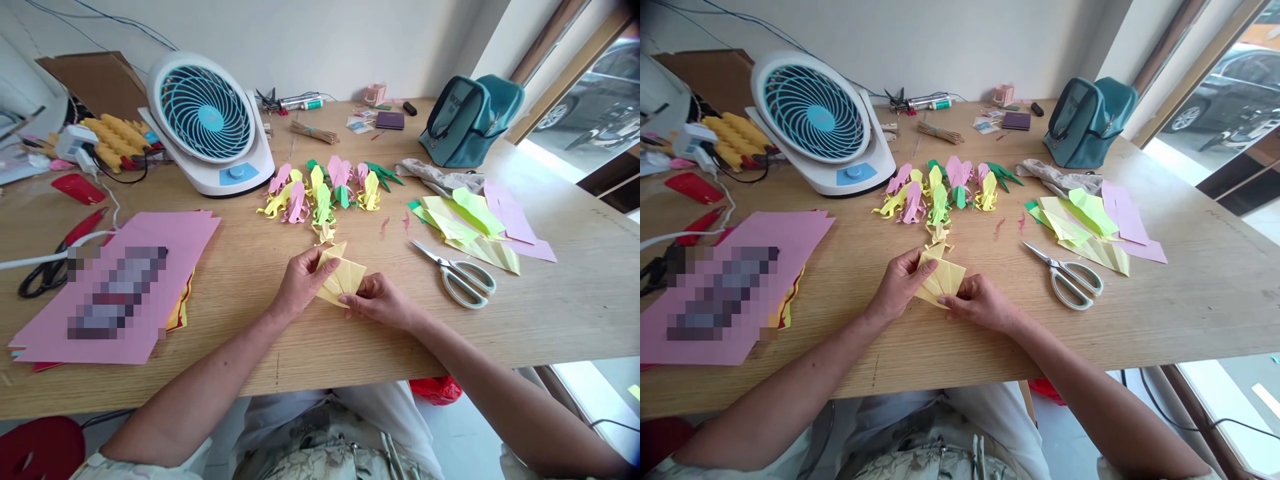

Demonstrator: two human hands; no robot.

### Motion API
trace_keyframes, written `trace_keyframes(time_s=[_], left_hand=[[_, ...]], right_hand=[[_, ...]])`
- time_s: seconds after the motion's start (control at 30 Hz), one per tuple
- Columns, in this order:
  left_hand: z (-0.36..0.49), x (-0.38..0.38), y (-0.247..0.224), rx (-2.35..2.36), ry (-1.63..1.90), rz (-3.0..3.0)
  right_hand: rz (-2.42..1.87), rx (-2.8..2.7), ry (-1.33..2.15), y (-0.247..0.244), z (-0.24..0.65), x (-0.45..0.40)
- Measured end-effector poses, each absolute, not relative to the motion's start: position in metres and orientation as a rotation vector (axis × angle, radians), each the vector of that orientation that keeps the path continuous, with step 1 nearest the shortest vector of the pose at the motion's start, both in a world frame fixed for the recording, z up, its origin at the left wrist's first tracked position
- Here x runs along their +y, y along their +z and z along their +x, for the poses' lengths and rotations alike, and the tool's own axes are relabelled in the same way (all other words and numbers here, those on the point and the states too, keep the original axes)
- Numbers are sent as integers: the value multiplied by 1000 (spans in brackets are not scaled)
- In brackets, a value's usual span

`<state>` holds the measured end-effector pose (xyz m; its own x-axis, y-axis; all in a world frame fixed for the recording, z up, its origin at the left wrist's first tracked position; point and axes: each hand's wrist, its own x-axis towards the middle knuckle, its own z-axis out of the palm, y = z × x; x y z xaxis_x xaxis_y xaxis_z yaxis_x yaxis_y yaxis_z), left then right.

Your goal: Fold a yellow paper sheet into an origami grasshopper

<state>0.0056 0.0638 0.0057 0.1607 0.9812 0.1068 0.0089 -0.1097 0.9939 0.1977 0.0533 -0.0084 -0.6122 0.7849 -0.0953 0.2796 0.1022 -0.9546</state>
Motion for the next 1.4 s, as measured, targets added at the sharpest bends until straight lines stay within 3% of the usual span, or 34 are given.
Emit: trace_keyframes(time_s=[0.53,1.1,1.4], left_hand=[[5,61,10,1159,1290,1642],[13,58,10,1087,1255,1529],[7,63,10,1207,1263,1585]], right_hand=[[-928,-1915,1680,-5,197,52],[-1142,-1804,1678,-3,197,53],[-942,-1816,1801,-5,197,52]])
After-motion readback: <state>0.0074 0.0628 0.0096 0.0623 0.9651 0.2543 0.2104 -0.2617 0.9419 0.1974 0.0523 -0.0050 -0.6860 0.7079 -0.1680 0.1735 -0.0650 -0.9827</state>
